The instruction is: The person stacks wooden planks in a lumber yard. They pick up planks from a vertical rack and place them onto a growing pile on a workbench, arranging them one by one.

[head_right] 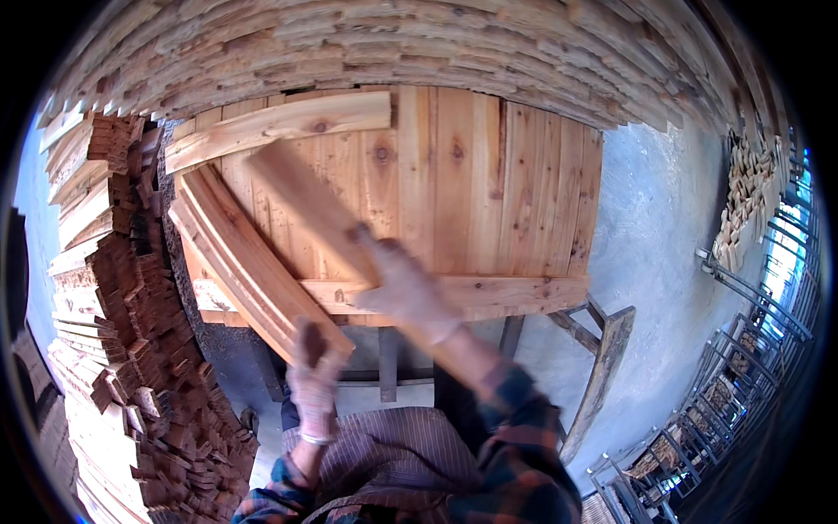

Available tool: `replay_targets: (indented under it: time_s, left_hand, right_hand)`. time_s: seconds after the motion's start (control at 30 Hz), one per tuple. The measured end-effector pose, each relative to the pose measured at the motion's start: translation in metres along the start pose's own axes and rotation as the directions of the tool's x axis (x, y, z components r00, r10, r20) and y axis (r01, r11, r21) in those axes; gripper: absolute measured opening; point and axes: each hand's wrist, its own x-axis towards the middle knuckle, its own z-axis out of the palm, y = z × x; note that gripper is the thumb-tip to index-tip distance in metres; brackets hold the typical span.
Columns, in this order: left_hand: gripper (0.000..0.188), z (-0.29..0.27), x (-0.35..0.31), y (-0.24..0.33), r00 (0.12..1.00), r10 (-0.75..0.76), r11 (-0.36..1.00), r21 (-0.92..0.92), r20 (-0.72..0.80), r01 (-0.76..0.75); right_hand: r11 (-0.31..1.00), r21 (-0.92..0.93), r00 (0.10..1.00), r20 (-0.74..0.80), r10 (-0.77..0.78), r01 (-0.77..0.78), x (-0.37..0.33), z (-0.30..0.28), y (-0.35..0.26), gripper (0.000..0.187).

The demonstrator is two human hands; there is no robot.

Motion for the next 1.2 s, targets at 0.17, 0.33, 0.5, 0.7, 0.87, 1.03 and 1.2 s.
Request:
replay_targets:
  time_s: [0.17,0.33,0.5,0.7,0.87,1.03,1.2]
  left_hand:
    - [0.076,-0.049,0.045,-0.012,0.837,-0.142,0.988,-0.031,-0.529,0.148]
    - [0.089,0.021,0.147,0.035,0.958,0.279,0.852,0.477,-0.066,-0.215]
    - [0.097,0.07,0.329,0.052,0.781,0.497,0.082,0.876,0.378,-0.476]
    - [0.094,0.144,0.354,0.052,0.854,0.398,-0.076,0.94,0.335,-0.333]
    - [0.092,0.134,0.349,0.033,0.808,0.437,-0.031,0.905,0.395,-0.425]
    - [0.086,0.129,0.345,0.034,0.759,0.49,0.101,0.837,0.429,-0.538]
    - [0.086,0.084,0.334,0.043,0.713,0.56,0.306,0.694,0.423,-0.652]
  right_hand:
    - [0.542,-0.829,0.989,-0.141,0.034,-0.137,-0.013,-0.178,0.052,0.093]
    - [0.156,-0.975,0.987,-0.15,0.063,-0.158,0.042,-0.259,0.157,0.088]
    - [0.132,-0.986,0.994,-0.106,-0.008,-0.104,0.074,-0.238,0.143,0.084]
    - [0.268,-0.962,0.985,-0.088,-0.146,-0.047,0.079,-0.263,0.174,0.06]
    - [0.164,-0.981,0.968,-0.133,-0.213,-0.098,0.087,-0.255,0.183,0.063]
    - [0.33,-0.942,0.947,-0.159,-0.28,-0.06,0.085,-0.249,0.196,0.069]
    - [0.226,-0.968,0.965,-0.16,-0.209,-0.112,0.07,-0.243,0.158,0.064]
